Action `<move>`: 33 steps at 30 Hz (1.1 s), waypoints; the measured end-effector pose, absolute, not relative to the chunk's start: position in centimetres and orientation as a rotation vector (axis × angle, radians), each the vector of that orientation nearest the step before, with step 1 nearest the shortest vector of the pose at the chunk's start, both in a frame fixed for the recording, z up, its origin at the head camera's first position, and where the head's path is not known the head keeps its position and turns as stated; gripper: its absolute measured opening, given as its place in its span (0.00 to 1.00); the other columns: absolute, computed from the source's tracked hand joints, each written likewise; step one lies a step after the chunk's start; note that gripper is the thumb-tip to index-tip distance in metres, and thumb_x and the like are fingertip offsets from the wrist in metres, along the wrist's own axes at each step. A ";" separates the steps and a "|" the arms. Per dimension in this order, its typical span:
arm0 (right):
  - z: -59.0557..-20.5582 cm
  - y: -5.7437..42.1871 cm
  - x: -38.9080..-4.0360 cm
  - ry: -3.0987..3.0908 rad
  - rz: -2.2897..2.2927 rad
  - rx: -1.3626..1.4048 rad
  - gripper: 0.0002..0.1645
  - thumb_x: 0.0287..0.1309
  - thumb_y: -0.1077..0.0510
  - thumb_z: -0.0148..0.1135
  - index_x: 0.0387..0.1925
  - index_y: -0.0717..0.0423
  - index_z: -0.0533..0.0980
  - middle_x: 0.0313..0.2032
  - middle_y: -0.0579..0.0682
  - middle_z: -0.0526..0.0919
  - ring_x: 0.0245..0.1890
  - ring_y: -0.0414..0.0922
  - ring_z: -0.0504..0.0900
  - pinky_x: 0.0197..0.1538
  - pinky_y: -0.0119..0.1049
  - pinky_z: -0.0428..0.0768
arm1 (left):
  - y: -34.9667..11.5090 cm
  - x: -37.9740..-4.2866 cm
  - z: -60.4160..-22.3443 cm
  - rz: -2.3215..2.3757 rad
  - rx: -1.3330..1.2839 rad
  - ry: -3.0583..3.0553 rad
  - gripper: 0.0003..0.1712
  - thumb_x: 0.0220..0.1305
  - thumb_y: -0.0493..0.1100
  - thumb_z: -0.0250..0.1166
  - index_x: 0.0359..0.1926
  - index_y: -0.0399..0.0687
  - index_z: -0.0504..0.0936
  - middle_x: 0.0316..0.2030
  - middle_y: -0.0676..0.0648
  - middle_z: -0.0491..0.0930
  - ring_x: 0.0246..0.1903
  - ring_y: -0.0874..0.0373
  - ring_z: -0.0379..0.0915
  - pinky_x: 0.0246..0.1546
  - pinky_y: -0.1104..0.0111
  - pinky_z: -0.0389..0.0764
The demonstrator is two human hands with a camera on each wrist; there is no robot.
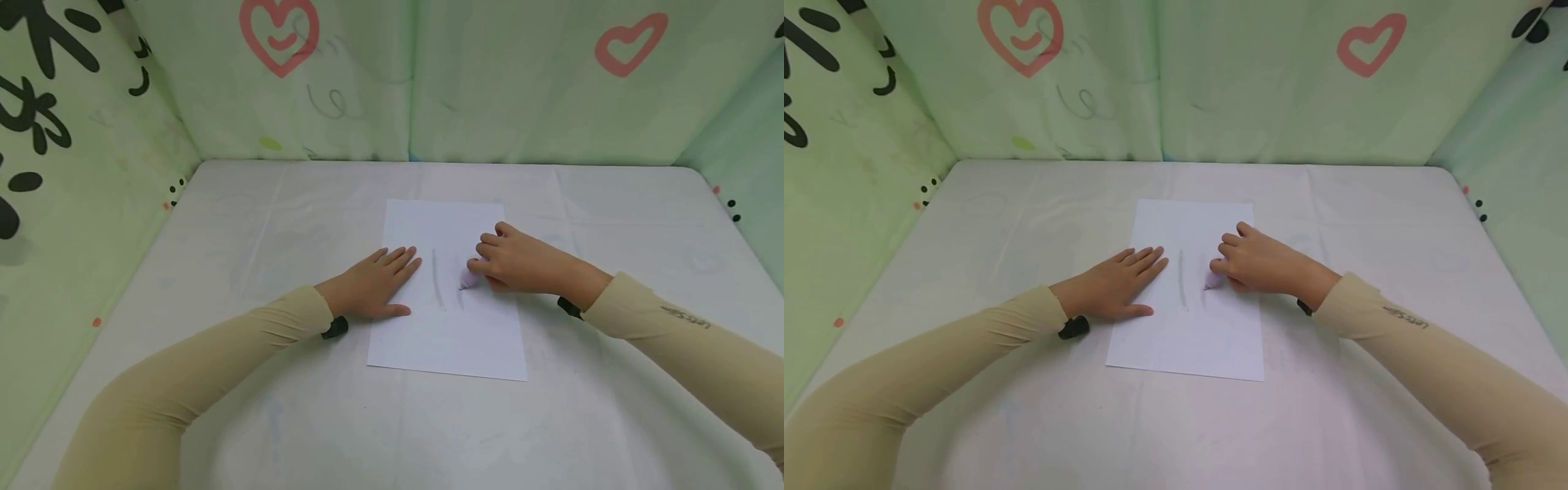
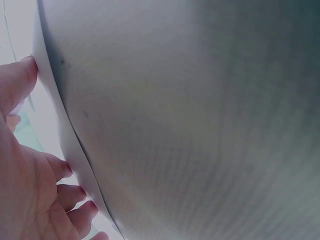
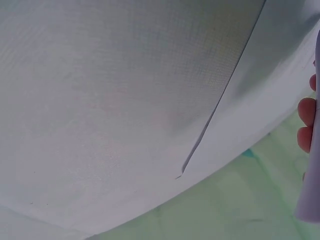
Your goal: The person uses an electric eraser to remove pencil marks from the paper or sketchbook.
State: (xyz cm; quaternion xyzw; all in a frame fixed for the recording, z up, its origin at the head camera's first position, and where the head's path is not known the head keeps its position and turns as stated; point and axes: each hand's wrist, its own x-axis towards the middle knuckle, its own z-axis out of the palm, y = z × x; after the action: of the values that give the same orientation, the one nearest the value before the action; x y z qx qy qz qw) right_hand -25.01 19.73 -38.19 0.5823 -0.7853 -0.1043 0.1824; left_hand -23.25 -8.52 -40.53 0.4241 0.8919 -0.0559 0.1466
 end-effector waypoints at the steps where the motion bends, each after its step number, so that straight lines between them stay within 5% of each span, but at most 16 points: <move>1: -38.2 19.7 -25.0 -2.212 -0.292 1.643 0.15 0.39 0.64 0.64 0.26 0.55 0.65 0.18 0.48 0.64 0.23 0.44 0.61 0.33 0.37 0.59 | -8.5 -23.2 -40.5 -0.165 1.219 2.567 0.49 0.66 0.68 0.46 0.74 0.44 0.40 0.75 0.43 0.38 0.74 0.50 0.37 0.73 0.56 0.44; 22: -38.1 19.5 -25.6 -2.162 -0.281 1.630 0.14 0.40 0.64 0.62 0.28 0.56 0.65 0.19 0.49 0.66 0.24 0.46 0.63 0.33 0.38 0.60 | -8.5 -23.4 -40.6 -0.163 1.243 2.573 0.49 0.66 0.68 0.45 0.74 0.43 0.40 0.75 0.42 0.39 0.74 0.49 0.38 0.73 0.55 0.45; 33: -37.5 19.8 -24.7 -2.363 -0.384 1.570 0.16 0.52 0.58 0.67 0.36 0.56 0.68 0.24 0.51 0.71 0.29 0.48 0.67 0.37 0.40 0.62 | -8.6 -23.3 -40.3 -0.177 1.240 2.563 0.49 0.66 0.68 0.45 0.74 0.43 0.40 0.75 0.42 0.39 0.74 0.49 0.38 0.73 0.55 0.45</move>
State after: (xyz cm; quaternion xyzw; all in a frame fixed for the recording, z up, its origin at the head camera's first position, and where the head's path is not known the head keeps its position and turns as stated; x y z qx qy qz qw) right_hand -24.72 19.81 -37.46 0.5431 -0.8174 -0.1327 0.1391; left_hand -23.29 -8.60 -40.34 0.4301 0.8891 -0.0613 0.1440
